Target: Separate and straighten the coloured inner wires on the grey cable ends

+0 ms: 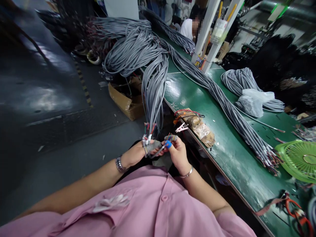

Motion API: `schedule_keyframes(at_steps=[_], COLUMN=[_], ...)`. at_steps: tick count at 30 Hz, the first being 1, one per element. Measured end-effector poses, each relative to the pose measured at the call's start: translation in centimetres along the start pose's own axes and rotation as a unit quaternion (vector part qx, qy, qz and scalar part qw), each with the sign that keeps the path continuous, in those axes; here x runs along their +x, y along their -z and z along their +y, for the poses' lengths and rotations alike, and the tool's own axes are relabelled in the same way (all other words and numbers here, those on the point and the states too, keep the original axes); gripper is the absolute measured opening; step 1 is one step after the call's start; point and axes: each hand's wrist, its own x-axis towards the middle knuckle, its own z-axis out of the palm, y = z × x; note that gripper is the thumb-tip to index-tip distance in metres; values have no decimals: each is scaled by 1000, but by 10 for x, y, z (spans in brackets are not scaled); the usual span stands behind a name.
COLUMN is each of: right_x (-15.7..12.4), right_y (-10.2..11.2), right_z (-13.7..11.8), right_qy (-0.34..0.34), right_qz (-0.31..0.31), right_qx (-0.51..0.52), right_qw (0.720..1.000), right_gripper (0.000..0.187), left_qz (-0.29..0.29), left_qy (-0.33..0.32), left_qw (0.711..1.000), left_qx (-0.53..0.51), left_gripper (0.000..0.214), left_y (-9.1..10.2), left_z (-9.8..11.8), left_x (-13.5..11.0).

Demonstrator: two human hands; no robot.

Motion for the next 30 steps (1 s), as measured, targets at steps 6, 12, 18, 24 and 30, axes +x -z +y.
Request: schedule_keyframes(at_steps=[6, 12, 18, 24, 30], right_x=[3, 5, 12, 7, 4], right_y=[4, 7, 10, 11, 13], right_z=[5, -4, -10, -3, 2], right_qy=[-26, -63, -34, -55, -45], right_qz=[-3, -20, 9, 34, 25], right_qx=[-31, -15, -34, 4, 12], right_qw=[999, 998, 999, 998, 999], right_gripper=[25, 28, 28, 28, 25], left_qz=[6, -5, 82, 155, 186], left_qy=[-3, 23, 28, 34, 3], left_qw=[988, 985, 982, 984, 982], left_qx=[152, 172, 165, 83, -27], left_gripper=[48, 41, 27, 26, 26], left_y=[-17, -23, -28, -29, -32], left_z=[8, 16, 25, 20, 17], left_x=[-2, 0, 7, 12, 16])
